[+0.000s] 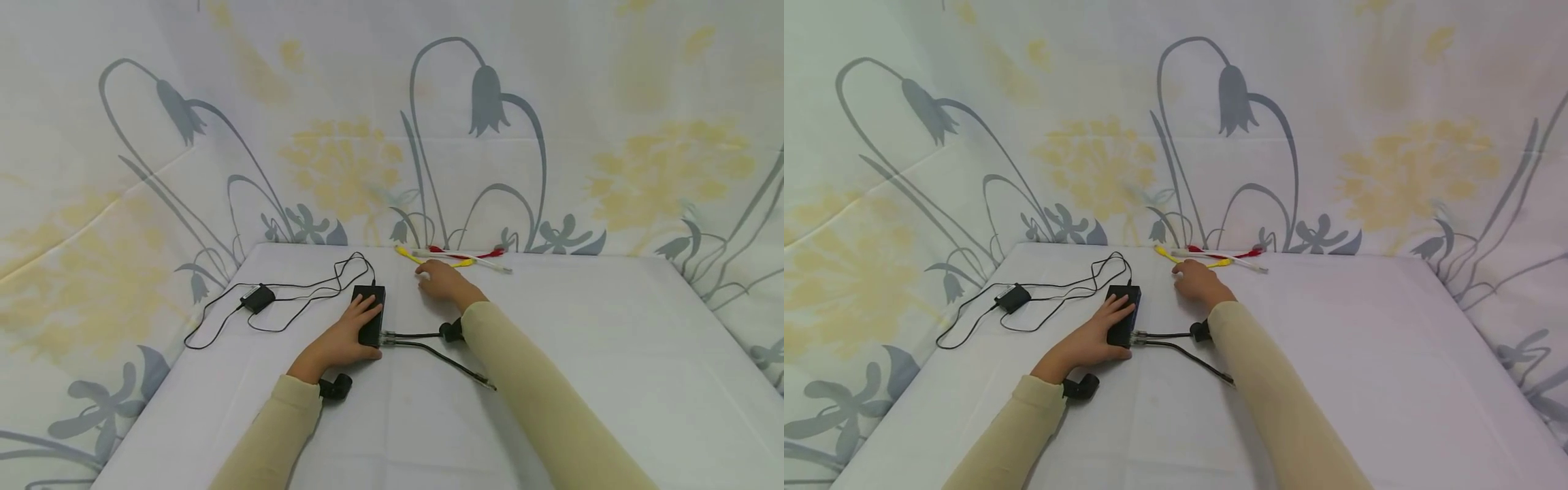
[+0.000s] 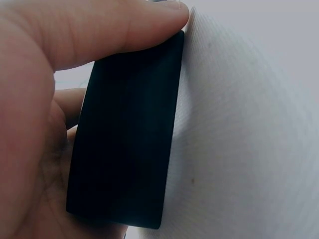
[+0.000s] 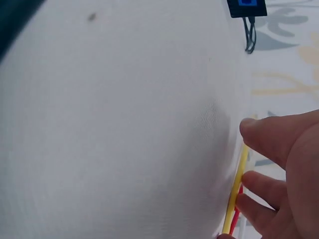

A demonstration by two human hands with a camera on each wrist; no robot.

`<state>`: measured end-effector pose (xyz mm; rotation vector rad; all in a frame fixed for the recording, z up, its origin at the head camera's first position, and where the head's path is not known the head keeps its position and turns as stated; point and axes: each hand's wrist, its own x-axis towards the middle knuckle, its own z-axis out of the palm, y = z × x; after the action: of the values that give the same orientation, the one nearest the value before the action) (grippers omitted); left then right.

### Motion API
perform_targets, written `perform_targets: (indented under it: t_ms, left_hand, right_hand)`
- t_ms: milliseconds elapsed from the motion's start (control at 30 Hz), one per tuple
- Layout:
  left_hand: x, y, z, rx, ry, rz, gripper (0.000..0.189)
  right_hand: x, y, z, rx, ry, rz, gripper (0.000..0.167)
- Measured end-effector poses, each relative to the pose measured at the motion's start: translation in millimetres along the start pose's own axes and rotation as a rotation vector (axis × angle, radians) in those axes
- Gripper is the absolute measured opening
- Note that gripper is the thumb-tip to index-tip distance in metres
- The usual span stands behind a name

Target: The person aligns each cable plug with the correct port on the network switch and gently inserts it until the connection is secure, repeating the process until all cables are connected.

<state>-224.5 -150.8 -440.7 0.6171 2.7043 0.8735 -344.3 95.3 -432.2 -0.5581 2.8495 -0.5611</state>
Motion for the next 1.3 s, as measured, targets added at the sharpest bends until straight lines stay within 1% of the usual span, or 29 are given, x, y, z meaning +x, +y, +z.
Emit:
perform_targets:
  t_ms: [133,300,467,600,733,1000,1133,1233,1300]
  left_hand:
    - [0.2,0.4,-0.2,0.000,-0.003,0.002,0.090]
    - [1.2,-1.2,0.5,0.008,0.001,-0.001,0.090]
    - [1.5,-1.9,1.0,0.011,-0.001,-0.003,0.090]
    - [1.8,-2.0,1.1,0.006,0.001,0.000,0.090]
    - [2.0,-3.2,2.2,0.002,0.005,0.000,0.090]
    - [3.0,-3.5,1.3,0.002,0.004,-0.003,0.090]
    - [3.4,-3.4,0.6,0.008,0.002,-0.003,0.090]
    - [3.3,-3.6,0.9,0.012,0.002,-0.002,0.090]
    - [3.5,-3.8,1.4,0.013,0.001,0.000,0.090]
  right_hand:
    - [-0.2,0,-1,-0.022,0.020,0.037,0.039]
    - [1.7,0,-1,-0.088,0.048,0.064,0.037]
    - [-1.3,-2,-2,-0.113,0.070,0.062,0.028]
    - [-4.7,-4,-4,-0.119,0.070,0.045,0.017]
    - [-6.8,-5,-4,-0.128,0.065,0.038,0.013]
    - [-11.2,-7,-8,-0.122,0.021,0.035,0.017]
    - [-12.2,-6,-7,-0.127,0.001,-0.013,0.023]
    - [-12.5,-4,-6,-0.127,0.002,-0.054,0.026]
    - [-13.6,-5,-7,-0.123,0.003,-0.066,0.027]
